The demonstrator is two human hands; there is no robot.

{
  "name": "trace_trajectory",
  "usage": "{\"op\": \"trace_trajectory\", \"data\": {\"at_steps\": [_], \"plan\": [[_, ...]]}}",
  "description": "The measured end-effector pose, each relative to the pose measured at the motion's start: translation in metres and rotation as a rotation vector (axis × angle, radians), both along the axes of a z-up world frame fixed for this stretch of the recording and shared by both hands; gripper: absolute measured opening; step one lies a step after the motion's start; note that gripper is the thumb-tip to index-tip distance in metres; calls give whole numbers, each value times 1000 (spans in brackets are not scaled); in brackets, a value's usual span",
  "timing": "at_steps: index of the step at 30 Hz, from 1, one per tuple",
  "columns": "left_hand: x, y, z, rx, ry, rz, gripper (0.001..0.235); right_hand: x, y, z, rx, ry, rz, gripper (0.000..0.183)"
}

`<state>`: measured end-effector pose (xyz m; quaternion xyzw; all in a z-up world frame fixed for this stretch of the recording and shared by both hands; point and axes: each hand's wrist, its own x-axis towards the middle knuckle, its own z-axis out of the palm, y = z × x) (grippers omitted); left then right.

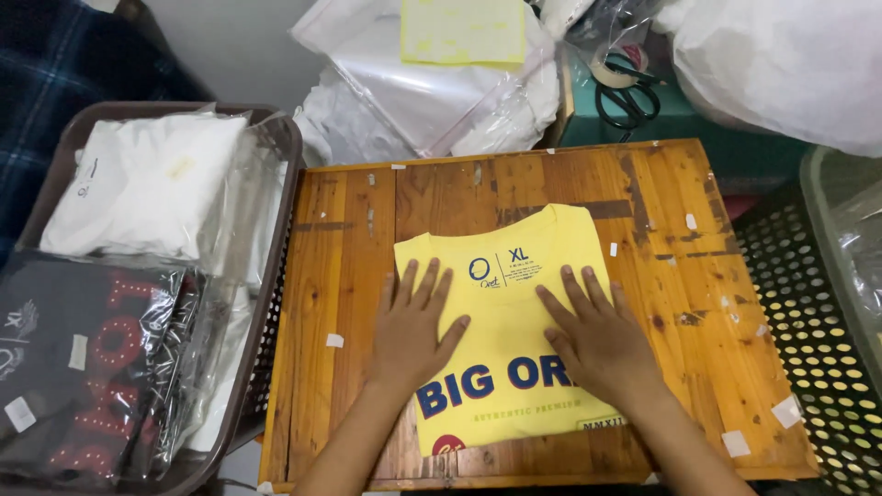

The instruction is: Folding a yellow t-shirt and placing it into a clear plastic packaging bag on a wooden table.

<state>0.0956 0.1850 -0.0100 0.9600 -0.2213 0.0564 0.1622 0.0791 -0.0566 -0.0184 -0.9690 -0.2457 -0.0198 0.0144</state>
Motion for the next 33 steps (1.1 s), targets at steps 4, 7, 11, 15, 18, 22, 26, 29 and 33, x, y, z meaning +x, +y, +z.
{"op": "trace_trajectory", "data": {"at_steps": [4,7,11,15,18,22,26,29,33], "plan": [[28,8,8,257,88,354,75,18,17,21,-305,313,-487,64],[43,27,-2,303,190,490,72,37,11,22,-239,273,-553,63],[46,36,-17,66,-15,501,61,68,7,21,-136,192,-554,60],[38,17,-7,-67,-207,161,55,86,3,8,10,113,-414,58],[37,14,-12,-83,36,43,51,87,-5,5,247,191,-465,52],[37,23,-10,-11,144,323,53,84,-28,2,218,119,-637,45],[37,29,-27,-252,58,430,53,83,-36,3,452,72,-653,44],[36,27,-8,-231,-191,123,52,80,-25,17,523,32,-489,44],[40,27,-16,-29,-88,98,43,82,-17,12,311,96,-291,43]]}}
